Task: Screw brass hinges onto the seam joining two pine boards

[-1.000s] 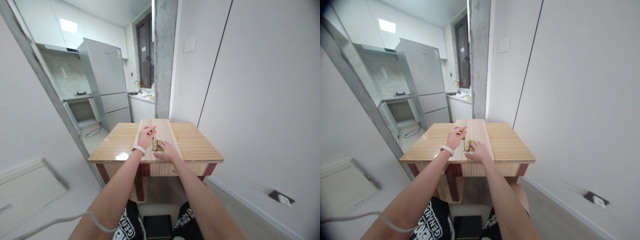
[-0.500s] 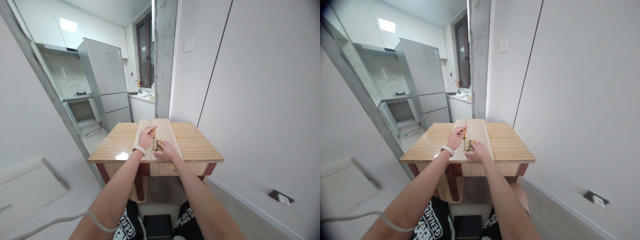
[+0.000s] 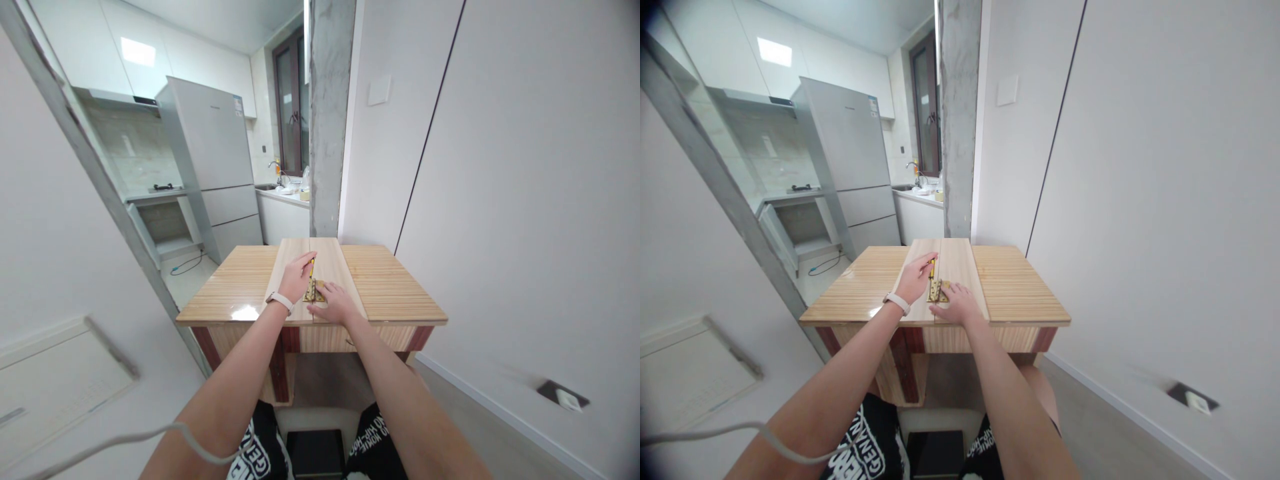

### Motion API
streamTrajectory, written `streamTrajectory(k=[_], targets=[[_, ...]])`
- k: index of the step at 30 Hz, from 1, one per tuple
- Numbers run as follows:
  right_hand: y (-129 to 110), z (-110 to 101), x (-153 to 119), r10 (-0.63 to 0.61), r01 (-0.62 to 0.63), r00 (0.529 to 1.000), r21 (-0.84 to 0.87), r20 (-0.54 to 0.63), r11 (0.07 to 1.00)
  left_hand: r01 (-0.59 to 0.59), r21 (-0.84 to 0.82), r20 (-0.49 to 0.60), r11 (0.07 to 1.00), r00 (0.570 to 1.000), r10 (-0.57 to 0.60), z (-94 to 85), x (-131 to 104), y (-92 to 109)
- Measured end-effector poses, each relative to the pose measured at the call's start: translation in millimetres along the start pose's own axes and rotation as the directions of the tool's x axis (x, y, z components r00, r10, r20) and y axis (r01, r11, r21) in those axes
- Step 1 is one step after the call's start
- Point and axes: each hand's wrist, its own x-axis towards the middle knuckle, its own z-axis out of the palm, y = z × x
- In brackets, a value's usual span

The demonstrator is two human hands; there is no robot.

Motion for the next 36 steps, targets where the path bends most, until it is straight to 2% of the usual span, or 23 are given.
streamTrajectory(k=[4,7,14,17,22,27,32,36], targets=[[0,0,0,0.008,-0.008,1.0,0.001,0.002,1.0,0.055,-0.083,0.01,0.995,0.998,-0.054,3.3,-2,-3],[0,-1,0,0.013,-0.013,1.0,0.004,0.021,1.0,0.071,-0.12,-0.024,0.99,0.997,-0.074,2.6,-2,-6],[-1,-3,0,0.024,-0.025,0.998,0.009,0.052,1.0,0.082,0.007,-0.114,0.997,0.99,-0.081,-2.6,-2,-11],[-2,-4,0,0.02,-0.02,0.999,0.007,0.048,1.0,0.063,0.062,-0.091,0.996,0.994,-0.057,-3.1,-1,-14],[-2,-3,-1,0.0,-0.001,1.0,0.011,0.02,1.0,-0.007,0.038,-0.027,0.999,1.0,0.008,-3.7,0,-13],[-1,-3,-2,-0.005,0.005,1.0,0.011,0.002,1.0,0.035,-0.044,0.013,0.998,0.999,-0.035,-0.9,0,-13],[0,-2,0,-0.001,0.001,1.0,0.006,0.009,1.0,0.087,-0.081,-0.052,0.993,0.994,-0.092,1.9,0,-18],[1,0,0,0.011,-0.011,1.0,-0.004,0.018,1.0,0.093,-0.021,-0.124,0.995,0.988,-0.095,0.1,0,-19]])
